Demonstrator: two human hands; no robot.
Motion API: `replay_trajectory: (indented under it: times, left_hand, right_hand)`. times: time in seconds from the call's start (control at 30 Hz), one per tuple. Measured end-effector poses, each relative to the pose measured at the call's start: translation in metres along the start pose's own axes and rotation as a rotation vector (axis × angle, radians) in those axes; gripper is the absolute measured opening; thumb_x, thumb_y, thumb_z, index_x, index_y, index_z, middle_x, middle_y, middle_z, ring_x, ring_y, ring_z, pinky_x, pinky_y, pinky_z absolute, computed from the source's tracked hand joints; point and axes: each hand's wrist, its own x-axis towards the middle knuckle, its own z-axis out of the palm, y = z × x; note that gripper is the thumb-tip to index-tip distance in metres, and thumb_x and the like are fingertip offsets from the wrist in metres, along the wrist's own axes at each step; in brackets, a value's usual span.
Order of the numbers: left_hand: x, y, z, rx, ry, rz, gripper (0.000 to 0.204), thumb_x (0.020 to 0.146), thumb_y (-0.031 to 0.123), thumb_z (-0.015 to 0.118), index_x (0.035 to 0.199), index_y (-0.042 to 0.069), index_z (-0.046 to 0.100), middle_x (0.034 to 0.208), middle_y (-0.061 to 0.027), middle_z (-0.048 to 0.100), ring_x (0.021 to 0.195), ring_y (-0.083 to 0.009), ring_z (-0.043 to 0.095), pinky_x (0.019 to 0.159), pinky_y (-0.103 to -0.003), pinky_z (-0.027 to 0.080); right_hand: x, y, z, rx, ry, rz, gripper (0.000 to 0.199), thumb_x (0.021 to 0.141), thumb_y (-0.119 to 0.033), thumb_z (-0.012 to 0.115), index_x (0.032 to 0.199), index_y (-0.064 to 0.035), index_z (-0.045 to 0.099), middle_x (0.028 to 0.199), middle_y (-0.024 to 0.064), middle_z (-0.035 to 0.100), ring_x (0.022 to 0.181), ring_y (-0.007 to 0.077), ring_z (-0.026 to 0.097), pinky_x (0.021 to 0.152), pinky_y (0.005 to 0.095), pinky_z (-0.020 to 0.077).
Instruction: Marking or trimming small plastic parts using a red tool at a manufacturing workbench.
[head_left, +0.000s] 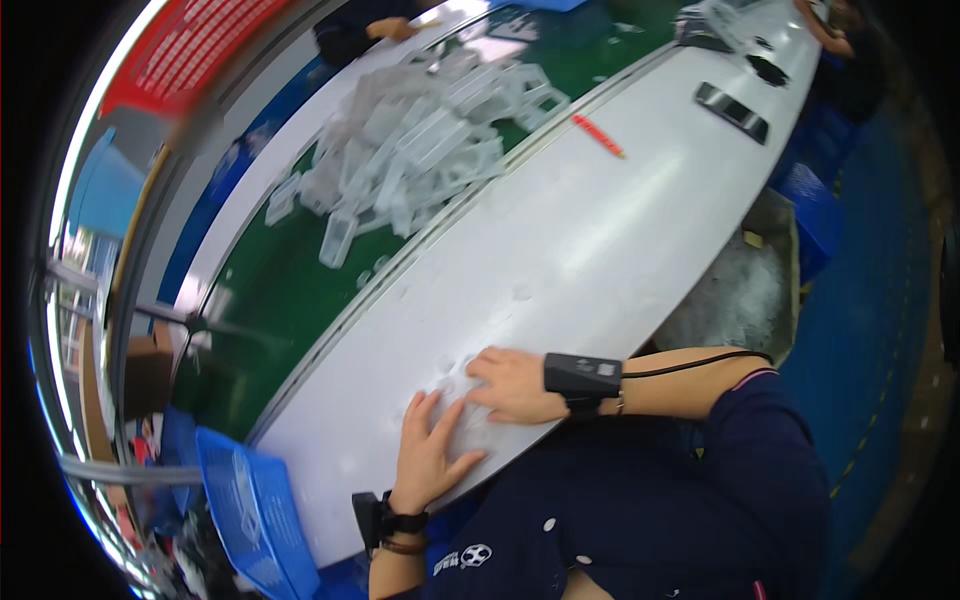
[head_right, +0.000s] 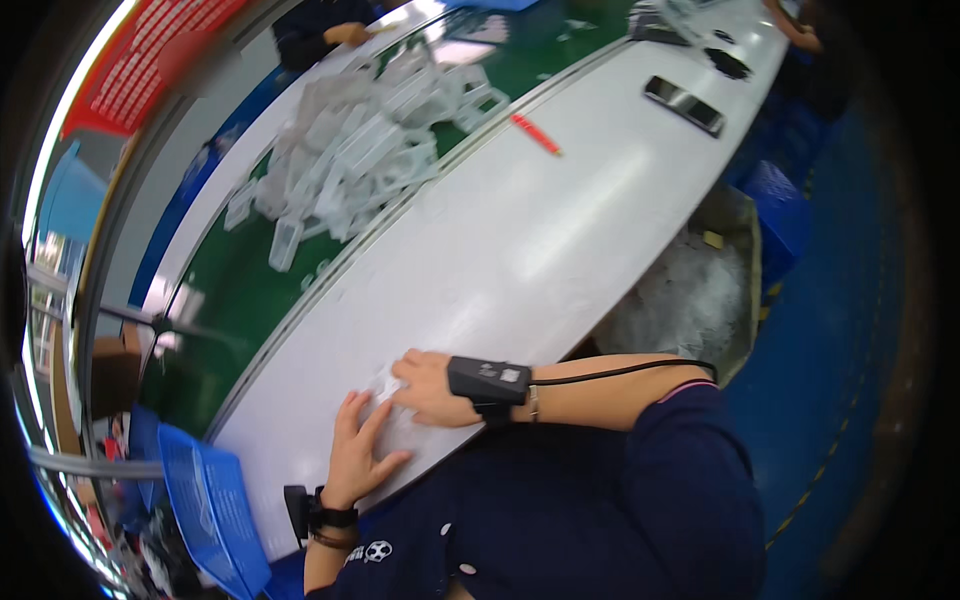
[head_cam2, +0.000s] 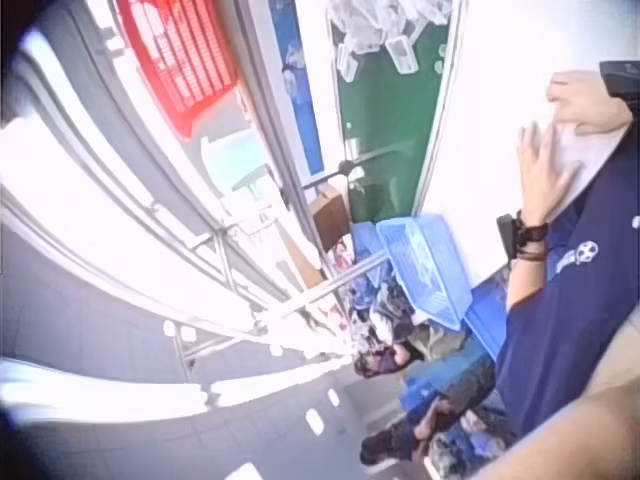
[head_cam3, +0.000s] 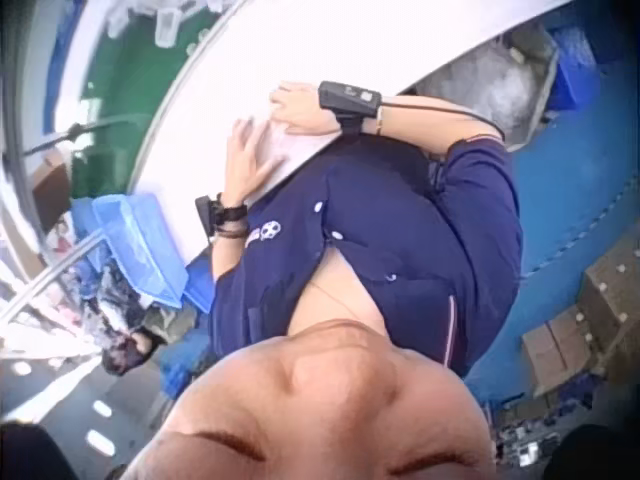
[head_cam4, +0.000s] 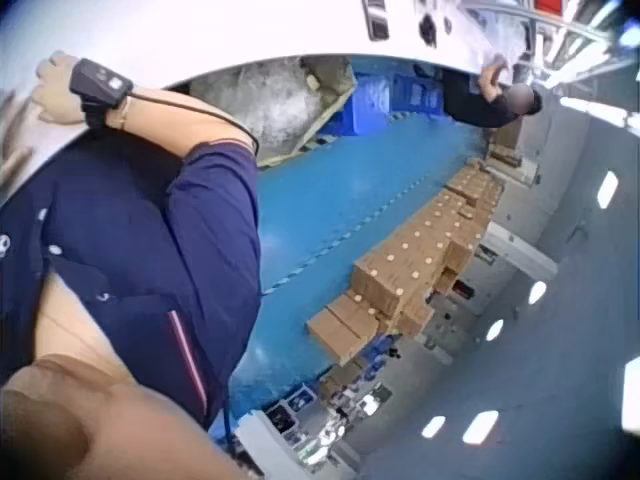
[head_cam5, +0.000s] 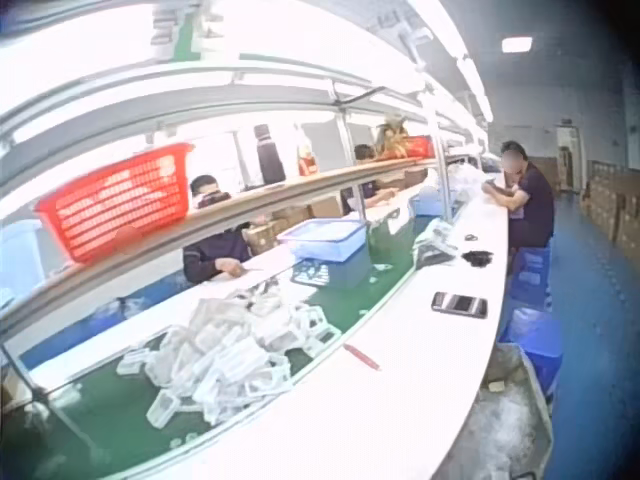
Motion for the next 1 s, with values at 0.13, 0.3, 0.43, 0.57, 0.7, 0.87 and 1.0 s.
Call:
replay_trajectory:
  times: [0.13, 0.3, 0.43, 0.57, 0.7, 0.87, 1.0]
  left_hand:
    - [-0.015, -0.021, -0.01, -0.031, 0.093, -0.031, 0.029, 0.074, 0.008, 0.064, 0.103, 0.009, 0.061, 0.11, -0.0129, 0.055, 0.108, -0.0322, 0.048, 0.087, -0.037, 0.043]
    - [0.012, -0.056, -0.018, -0.15, 0.321, -0.098, 0.011, 0.073, 0.0, 0.061, 0.083, 0.003, 0.061, 0.085, -0.0071, 0.061, 0.078, -0.0263, 0.057, 0.072, -0.034, 0.048]
    - [0.076, -0.09, -0.026, -0.405, 0.519, -0.358, 0.021, 0.073, 0.0, 0.062, 0.094, 0.003, 0.06, 0.093, -0.0113, 0.057, 0.077, -0.0262, 0.058, 0.071, -0.032, 0.048]
    - [0.113, -0.116, -0.034, -0.28, 0.414, -0.362, 0.029, 0.074, 0.005, 0.063, 0.102, 0.003, 0.058, 0.096, -0.01, 0.054, 0.079, -0.0213, 0.057, 0.071, -0.028, 0.046]
    - [0.112, -0.126, -0.042, -0.083, 0.212, -0.328, 0.022, 0.075, 0.01, 0.063, 0.096, 0.003, 0.058, 0.09, -0.0097, 0.055, 0.079, -0.0234, 0.056, 0.073, -0.032, 0.046]
    - [0.094, -0.117, -0.046, -0.032, 0.089, -0.363, 0.015, 0.077, 0.011, 0.062, 0.088, 0.002, 0.057, 0.088, -0.0095, 0.054, 0.08, -0.026, 0.053, 0.072, -0.033, 0.044]
    - [0.053, -0.105, -0.047, -0.038, 0.091, -0.251, 0.013, 0.075, 0.007, 0.063, 0.083, 0.001, 0.055, 0.095, -0.0091, 0.052, 0.086, -0.0269, 0.05, 0.074, -0.032, 0.043]
  right_hand:
    - [0.005, 0.012, -0.01, -0.009, -0.134, -0.071, 0.011, 0.073, -0.006, 0.053, 0.083, -0.0032, 0.054, 0.092, 0.009, 0.053, 0.091, 0.0261, 0.05, 0.078, 0.032, 0.045]
    - [0.051, 0.025, -0.024, 0.091, -0.164, 0.148, 0.009, 0.076, -0.004, 0.057, 0.085, -0.0032, 0.054, 0.086, 0.0103, 0.055, 0.083, 0.0271, 0.054, 0.072, 0.0341, 0.0461]
    - [0.102, 0.069, -0.038, 0.198, 0.079, 0.302, 0.018, 0.078, 0.002, 0.054, 0.095, -0.0008, 0.056, 0.081, 0.0103, 0.053, 0.073, 0.0234, 0.054, 0.07, 0.0323, 0.0462]
    - [0.131, 0.094, -0.021, 0.123, 0.117, 0.372, 0.026, 0.077, 0.001, 0.054, 0.102, -0.0041, 0.058, 0.09, 0.0104, 0.053, 0.081, 0.0255, 0.055, 0.074, 0.0327, 0.0461]
    - [0.14, 0.102, -0.013, -0.064, -0.099, 0.295, 0.026, 0.076, 0.0, 0.055, 0.101, -0.0058, 0.06, 0.096, 0.0103, 0.05, 0.084, 0.0253, 0.055, 0.077, 0.0326, 0.0463]
    - [0.137, 0.092, -0.016, -0.171, -0.232, 0.226, 0.008, 0.075, -0.002, 0.057, 0.083, -0.0025, 0.057, 0.088, 0.0096, 0.052, 0.084, 0.0285, 0.053, 0.074, 0.0343, 0.0452]
    - [0.103, 0.058, -0.01, 0.244, -0.297, 0.147, 0.006, 0.076, -0.002, 0.056, 0.082, -0.0019, 0.056, 0.09, 0.0104, 0.052, 0.086, 0.0274, 0.053, 0.077, 0.0332, 0.0446]
